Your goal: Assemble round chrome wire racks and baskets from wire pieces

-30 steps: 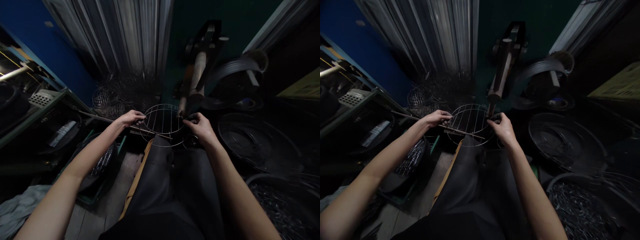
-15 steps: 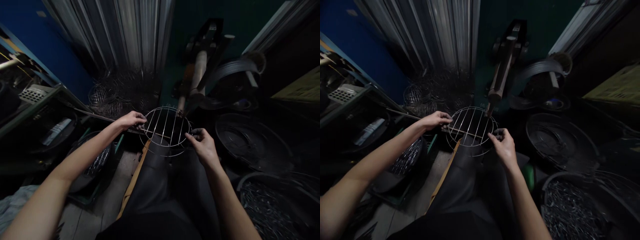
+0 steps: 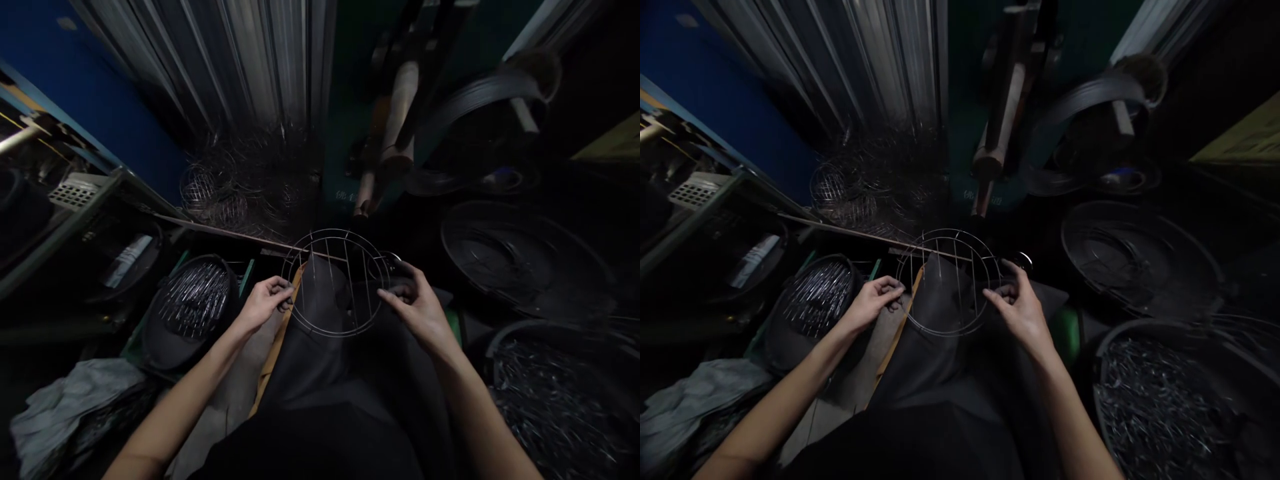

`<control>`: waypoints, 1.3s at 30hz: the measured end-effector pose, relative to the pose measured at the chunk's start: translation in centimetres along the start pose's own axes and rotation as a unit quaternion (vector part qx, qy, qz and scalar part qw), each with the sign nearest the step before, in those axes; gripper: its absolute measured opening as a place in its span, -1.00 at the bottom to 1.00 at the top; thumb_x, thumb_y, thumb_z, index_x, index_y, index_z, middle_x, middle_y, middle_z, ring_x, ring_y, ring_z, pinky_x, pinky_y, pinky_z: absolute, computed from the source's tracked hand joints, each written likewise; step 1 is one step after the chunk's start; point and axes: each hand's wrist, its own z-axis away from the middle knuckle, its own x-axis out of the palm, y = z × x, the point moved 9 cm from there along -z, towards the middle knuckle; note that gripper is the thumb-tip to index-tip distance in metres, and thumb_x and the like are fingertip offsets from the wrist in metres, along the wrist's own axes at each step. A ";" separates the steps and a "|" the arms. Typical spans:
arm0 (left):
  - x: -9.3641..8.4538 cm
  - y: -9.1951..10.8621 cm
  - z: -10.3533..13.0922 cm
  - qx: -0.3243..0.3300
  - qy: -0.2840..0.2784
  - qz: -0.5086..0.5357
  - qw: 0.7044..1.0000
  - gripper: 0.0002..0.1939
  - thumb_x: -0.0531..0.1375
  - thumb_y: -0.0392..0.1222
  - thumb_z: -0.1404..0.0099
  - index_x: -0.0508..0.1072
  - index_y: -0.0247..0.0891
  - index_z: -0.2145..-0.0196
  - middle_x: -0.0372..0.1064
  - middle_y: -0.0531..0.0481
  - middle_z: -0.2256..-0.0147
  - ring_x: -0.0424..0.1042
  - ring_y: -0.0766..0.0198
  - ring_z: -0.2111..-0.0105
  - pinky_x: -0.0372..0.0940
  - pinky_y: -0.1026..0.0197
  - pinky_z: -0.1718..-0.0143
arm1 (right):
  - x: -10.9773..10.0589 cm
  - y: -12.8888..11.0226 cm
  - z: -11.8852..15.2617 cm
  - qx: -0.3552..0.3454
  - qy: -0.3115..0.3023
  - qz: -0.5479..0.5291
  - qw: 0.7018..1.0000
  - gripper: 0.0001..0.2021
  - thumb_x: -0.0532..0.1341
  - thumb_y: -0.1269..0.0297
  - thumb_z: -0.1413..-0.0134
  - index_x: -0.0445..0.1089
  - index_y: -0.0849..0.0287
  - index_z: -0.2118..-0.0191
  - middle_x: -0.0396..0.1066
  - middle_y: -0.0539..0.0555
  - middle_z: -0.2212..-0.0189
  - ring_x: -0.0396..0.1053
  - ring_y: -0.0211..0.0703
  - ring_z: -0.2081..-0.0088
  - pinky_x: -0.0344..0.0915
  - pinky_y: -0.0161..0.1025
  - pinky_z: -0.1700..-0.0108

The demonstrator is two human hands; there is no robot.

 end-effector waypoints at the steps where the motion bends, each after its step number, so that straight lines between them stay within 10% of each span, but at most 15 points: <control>1: -0.1 0.2 -0.1 0.002 -0.001 -0.003 1.000 -0.65 0.34 0.02 -0.01 0.42 -0.31 0.38 0.35 0.09 0.60 0.33 0.41 0.61 0.25 0.33 0.52 | 0.2 -0.1 0.0 0.000 -0.016 -0.001 1.000 -0.13 0.36 -0.02 0.13 0.02 0.02 -0.29 0.31 -0.14 0.56 0.18 -0.29 0.56 0.16 -0.31 0.51; 20: -2.7 4.2 -3.8 0.050 0.000 -0.043 0.998 -0.63 0.34 0.03 -0.03 0.41 -0.32 0.35 0.36 0.09 0.56 0.34 0.42 0.59 0.27 0.35 0.52 | 2.2 -4.3 -4.5 -0.054 -0.129 0.039 0.989 -0.18 0.34 0.05 0.07 0.02 0.00 -0.30 0.27 -0.13 0.56 0.28 -0.24 0.50 0.23 -0.30 0.47; 26: -2.4 2.0 -3.6 0.025 -0.032 -0.050 0.998 -0.63 0.34 0.03 -0.03 0.42 -0.32 0.35 0.36 0.09 0.53 0.32 0.44 0.59 0.24 0.35 0.50 | 2.2 -2.2 -2.3 0.001 -0.135 -0.004 0.991 -0.25 0.23 -0.06 -0.03 -0.01 0.08 -0.27 0.29 -0.10 0.57 0.36 -0.16 0.53 0.28 -0.25 0.51; 33: -0.4 -2.6 -6.2 -0.023 -0.119 -0.105 0.987 -0.60 0.35 0.03 -0.01 0.42 -0.35 0.34 0.34 0.11 0.55 0.29 0.46 0.60 0.19 0.37 0.51 | -4.9 0.7 -0.4 -0.069 0.073 0.216 0.971 -0.69 0.14 0.14 -0.10 0.42 0.08 0.07 0.46 0.10 0.28 0.42 -0.04 0.31 0.34 -0.04 0.17; 39: 1.2 -2.7 -7.6 -0.035 -0.148 -0.138 0.979 -0.61 0.34 0.04 -0.01 0.42 -0.33 0.34 0.36 0.09 0.52 0.30 0.46 0.59 0.21 0.36 0.49 | -2.9 1.1 -2.1 -0.161 0.000 0.252 0.954 -0.69 0.11 0.25 -0.13 0.46 0.07 0.03 0.44 0.14 0.12 0.41 0.02 0.10 0.32 -0.02 0.01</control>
